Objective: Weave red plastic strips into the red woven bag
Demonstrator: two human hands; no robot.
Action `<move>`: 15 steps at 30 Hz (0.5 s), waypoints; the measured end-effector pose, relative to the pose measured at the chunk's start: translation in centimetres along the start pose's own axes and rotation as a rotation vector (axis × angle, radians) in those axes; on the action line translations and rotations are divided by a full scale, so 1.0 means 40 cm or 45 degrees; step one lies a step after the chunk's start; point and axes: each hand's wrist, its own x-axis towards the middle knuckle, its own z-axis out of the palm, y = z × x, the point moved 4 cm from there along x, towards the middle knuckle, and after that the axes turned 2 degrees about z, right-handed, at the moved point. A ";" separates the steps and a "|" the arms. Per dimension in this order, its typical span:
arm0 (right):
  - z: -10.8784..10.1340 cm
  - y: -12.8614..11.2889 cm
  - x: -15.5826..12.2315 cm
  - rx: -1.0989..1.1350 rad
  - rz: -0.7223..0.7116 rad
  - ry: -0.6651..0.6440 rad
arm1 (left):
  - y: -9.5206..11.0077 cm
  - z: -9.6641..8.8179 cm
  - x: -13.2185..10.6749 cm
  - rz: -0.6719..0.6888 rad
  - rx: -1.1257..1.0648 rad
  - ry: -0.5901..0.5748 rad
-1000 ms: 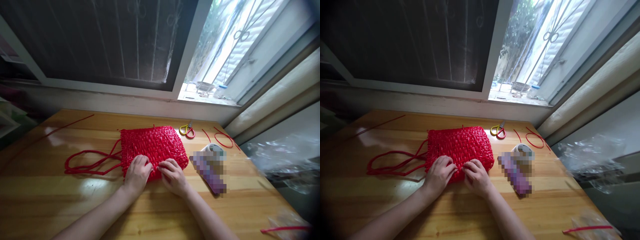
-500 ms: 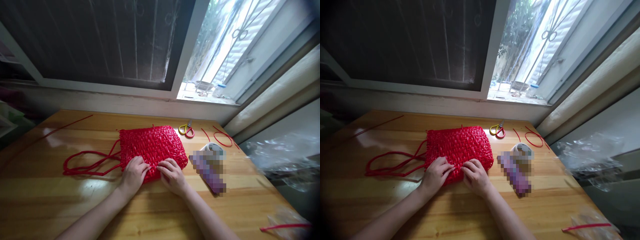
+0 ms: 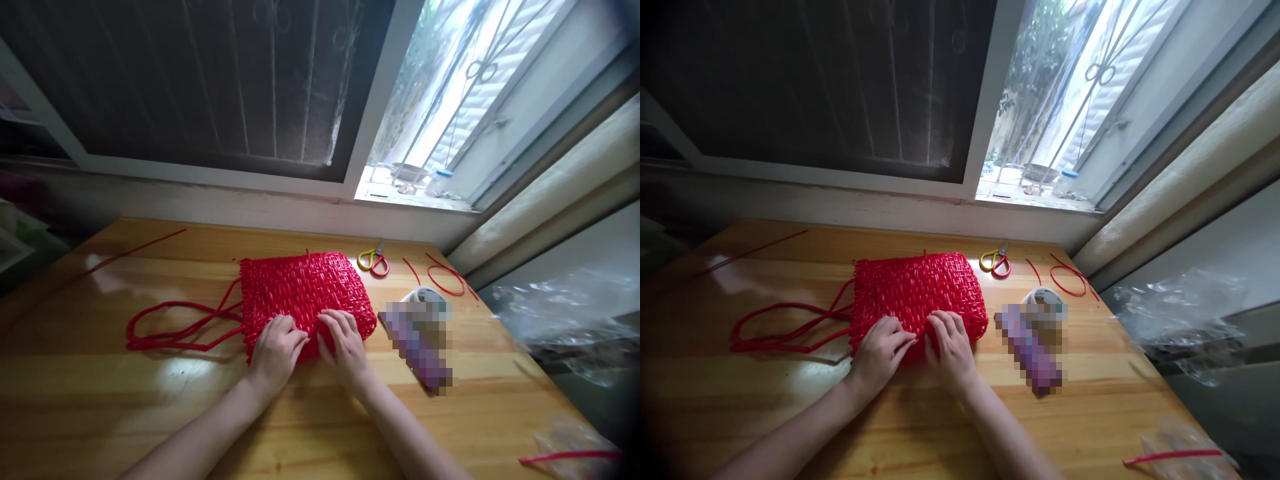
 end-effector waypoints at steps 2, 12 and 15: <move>0.001 -0.008 0.008 -0.032 0.048 -0.032 | -0.003 -0.001 0.000 -0.005 -0.047 -0.018; 0.000 0.002 0.016 0.146 0.168 0.091 | 0.000 -0.002 -0.015 0.028 -0.094 0.054; -0.012 0.011 0.016 0.247 0.187 0.119 | -0.004 0.005 -0.019 0.056 -0.040 0.110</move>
